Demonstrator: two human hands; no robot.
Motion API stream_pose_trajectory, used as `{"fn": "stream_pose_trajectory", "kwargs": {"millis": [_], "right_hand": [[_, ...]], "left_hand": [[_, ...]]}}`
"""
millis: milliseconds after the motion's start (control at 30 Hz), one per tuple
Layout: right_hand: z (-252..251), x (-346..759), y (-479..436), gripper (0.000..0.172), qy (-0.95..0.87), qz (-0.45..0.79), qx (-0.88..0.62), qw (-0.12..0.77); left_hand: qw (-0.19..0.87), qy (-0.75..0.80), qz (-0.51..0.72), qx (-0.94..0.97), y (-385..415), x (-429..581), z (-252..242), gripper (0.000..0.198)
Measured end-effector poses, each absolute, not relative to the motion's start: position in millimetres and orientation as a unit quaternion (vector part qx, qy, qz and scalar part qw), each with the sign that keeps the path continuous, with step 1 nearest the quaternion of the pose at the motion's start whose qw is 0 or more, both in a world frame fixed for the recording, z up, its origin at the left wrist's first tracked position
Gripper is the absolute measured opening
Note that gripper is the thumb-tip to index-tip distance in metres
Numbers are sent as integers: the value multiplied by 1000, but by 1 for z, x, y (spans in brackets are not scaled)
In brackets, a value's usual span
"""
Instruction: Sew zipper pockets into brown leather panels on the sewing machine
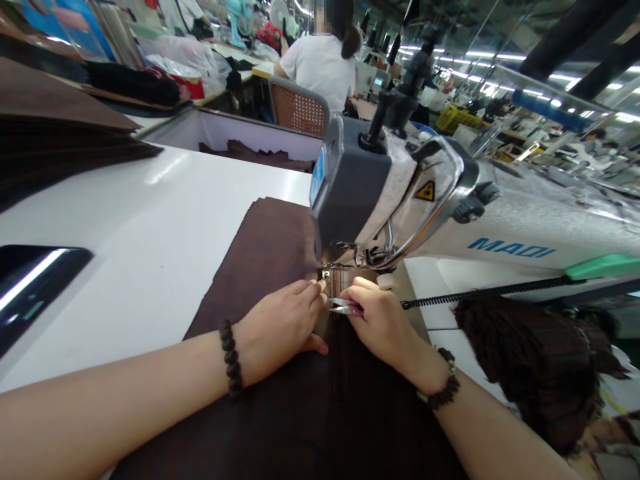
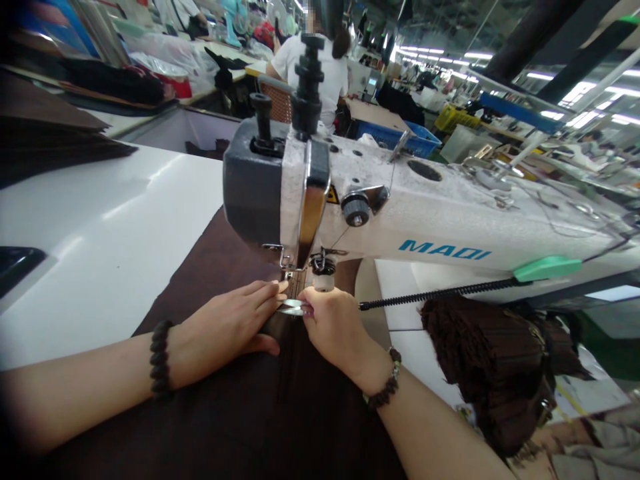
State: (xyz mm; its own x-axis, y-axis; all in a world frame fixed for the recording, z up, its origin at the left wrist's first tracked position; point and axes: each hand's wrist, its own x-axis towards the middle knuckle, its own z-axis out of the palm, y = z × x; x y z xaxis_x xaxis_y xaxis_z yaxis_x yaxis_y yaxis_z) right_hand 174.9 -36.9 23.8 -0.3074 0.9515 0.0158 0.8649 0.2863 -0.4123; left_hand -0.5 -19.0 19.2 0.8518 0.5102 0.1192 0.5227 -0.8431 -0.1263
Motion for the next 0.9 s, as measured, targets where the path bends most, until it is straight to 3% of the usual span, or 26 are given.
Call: {"fn": "stream_pose_trajectory", "kwargs": {"millis": [333,567,733,800,900], "right_hand": [[30,188,-35,21,-822,317,-422,213],[34,184,-41,13,-802,386,-420,179],[54,195,-48,21,-787,449,-393,157],[57,212,-44,24,-782,408,-436,179],[51,237,-32,25,-769,203,-574,194]], "left_hand": [[32,-290,-26,-956,-18,0,22,66],[24,-293,-25,-955,-18,1,21,66],[48,-281,-33,-958,-19,0,19,64],[49,-287,-40,-956,-19,0,18,65],[45,-291,-51,-954,-18,-1,15,67]]}}
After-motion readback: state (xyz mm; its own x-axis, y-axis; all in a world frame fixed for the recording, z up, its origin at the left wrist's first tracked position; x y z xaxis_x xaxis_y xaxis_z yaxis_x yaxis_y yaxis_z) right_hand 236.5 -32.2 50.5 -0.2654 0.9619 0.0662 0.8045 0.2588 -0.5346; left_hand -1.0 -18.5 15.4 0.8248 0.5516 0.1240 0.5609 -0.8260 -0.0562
